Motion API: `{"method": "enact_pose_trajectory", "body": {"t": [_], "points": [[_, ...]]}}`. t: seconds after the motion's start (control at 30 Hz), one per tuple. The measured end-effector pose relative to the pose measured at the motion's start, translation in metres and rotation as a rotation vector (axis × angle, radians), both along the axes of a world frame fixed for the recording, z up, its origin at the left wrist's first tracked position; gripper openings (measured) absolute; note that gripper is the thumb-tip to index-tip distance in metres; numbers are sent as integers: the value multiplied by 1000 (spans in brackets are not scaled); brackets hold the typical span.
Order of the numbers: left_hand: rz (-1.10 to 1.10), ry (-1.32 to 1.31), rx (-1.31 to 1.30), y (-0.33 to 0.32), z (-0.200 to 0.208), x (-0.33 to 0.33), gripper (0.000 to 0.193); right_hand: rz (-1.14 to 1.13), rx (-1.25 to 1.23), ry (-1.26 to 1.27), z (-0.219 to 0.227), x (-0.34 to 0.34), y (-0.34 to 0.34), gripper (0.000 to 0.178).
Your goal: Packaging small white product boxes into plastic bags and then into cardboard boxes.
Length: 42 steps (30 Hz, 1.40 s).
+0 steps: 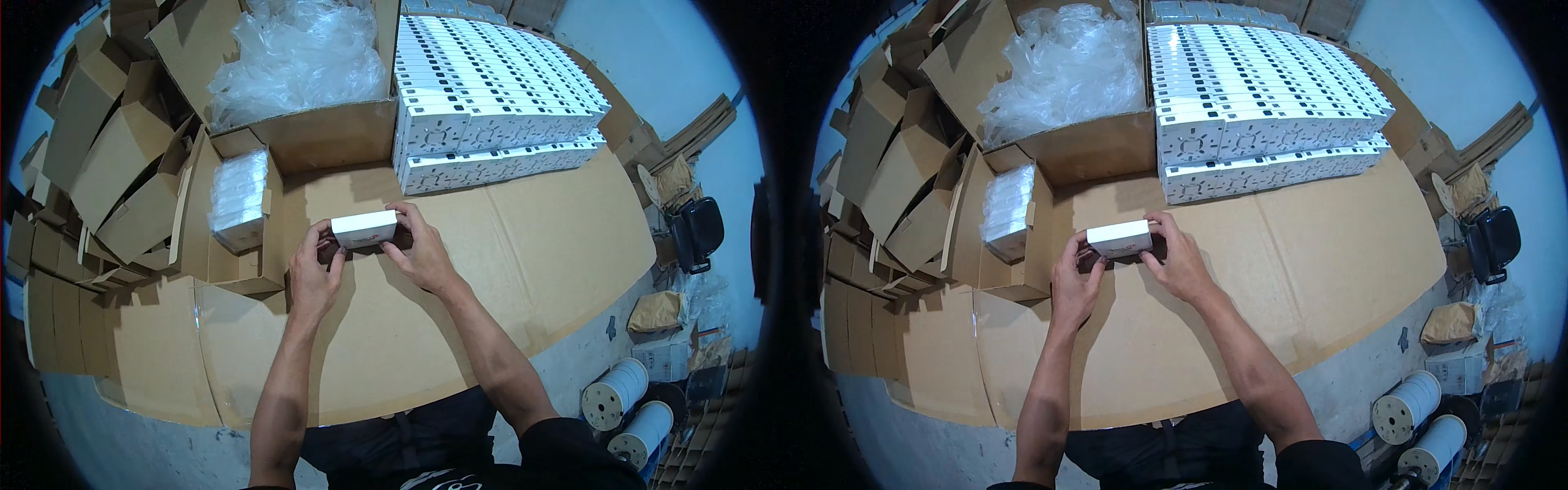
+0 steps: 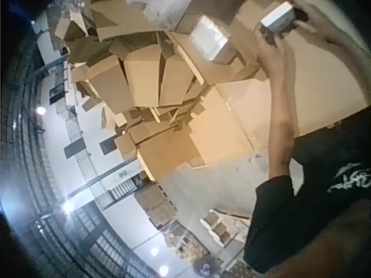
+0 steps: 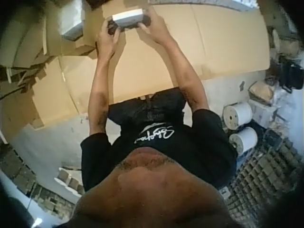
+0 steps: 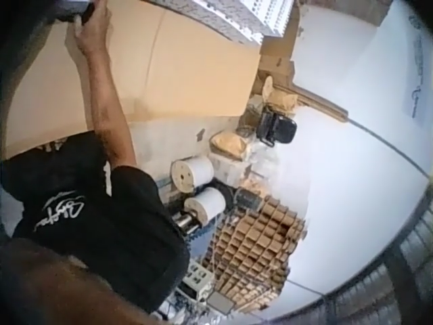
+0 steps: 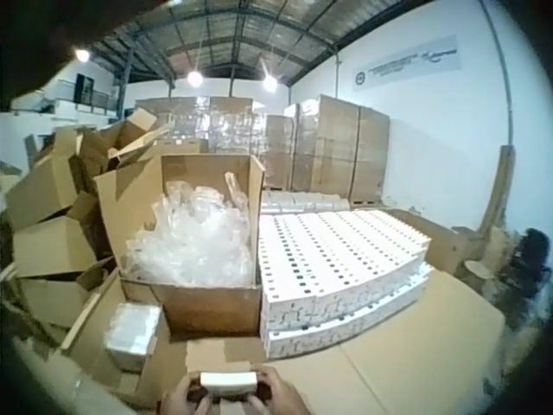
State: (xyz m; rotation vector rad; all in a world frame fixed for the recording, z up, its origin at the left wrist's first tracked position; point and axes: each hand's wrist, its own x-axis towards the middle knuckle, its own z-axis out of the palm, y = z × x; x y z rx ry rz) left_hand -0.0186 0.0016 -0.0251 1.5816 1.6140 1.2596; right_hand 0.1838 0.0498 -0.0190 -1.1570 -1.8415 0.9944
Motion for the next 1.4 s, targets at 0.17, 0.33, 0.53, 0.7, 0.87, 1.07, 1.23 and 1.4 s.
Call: {"method": "enact_pose_trajectory", "body": {"t": [0.17,0.33,0.53,0.7,0.87,1.07,1.23,1.4], "points": [[8,-28,6,-4,13,9,51,3,33,-24,-2,8,1,65],[110,26,230,-16,26,9,44,-15,292,-224,2,14,-4,67],[173,147,556,18,103,26,21,-43,350,-342,-7,15,-6,67],[436,130,484,131,175,-3,30,-73,311,-345,3,18,-9,66],[682,441,336,232,232,-79,62,-67,362,-316,0,9,-10,64],[664,522,-94,296,223,-116,90,-81,324,-352,-1,16,-10,63],[622,515,70,308,220,-151,90,-71,325,-335,0,12,-8,63],[617,477,-110,289,222,-102,80,-97,314,-329,-4,15,-5,62]]}}
